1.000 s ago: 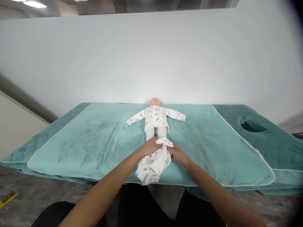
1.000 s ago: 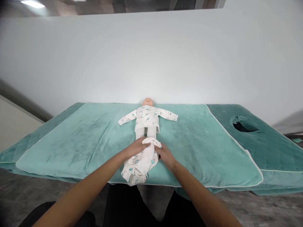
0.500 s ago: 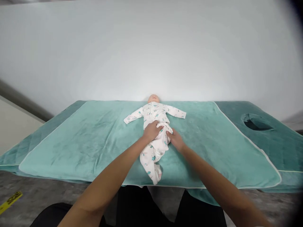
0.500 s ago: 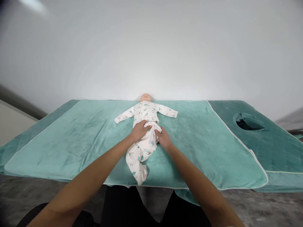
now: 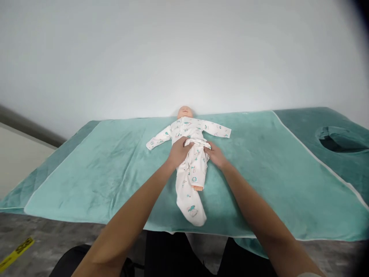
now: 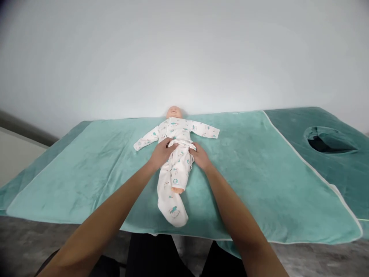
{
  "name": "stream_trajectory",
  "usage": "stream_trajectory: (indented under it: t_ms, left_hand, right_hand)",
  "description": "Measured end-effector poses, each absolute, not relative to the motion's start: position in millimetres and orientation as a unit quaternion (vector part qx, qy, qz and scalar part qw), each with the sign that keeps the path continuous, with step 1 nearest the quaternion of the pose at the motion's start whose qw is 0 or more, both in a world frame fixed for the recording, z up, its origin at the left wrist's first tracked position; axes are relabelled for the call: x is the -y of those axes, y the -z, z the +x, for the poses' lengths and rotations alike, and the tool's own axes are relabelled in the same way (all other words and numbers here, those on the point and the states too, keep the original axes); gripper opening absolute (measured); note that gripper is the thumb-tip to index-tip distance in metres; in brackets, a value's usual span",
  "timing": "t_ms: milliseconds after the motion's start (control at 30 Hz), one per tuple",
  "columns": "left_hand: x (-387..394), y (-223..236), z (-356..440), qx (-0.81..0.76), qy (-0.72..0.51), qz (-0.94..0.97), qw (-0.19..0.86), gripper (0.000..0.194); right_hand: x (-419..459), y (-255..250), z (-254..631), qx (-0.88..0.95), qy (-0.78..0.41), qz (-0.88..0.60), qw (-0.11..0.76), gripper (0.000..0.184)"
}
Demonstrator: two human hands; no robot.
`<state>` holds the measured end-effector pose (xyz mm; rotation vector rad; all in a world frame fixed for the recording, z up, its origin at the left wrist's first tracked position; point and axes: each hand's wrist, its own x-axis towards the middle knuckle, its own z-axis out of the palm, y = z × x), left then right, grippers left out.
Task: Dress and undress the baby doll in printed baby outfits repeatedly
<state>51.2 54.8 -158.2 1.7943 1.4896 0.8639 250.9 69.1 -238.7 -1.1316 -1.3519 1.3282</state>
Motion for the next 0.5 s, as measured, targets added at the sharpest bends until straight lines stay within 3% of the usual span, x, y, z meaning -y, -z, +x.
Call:
stream_trajectory:
  t_ms: [100, 267, 500]
  left_hand:
    - [-56.2, 153.8, 52.0, -0.558, -0.318, 0.682, 0.349, 0.023]
    - [-76.4, 147.6, 37.3, -0.535, -0.373, 0.657, 0.379, 0.025]
    - [-115.1, 192.8, 3.8, -0.404, -0.417, 0.489, 0.651, 0.036]
  right_hand:
    - [-68.7, 247.5, 244.4, 0.522, -0.461, -0.499, 0.516, 0.029]
    - [-71.2, 251.8, 243.2, 0.531, -0.431, -0.516, 0.516, 0.022]
    - [-77.6, 269.4, 249.0, 0.545, -0.412, -0.518, 0.515, 0.028]
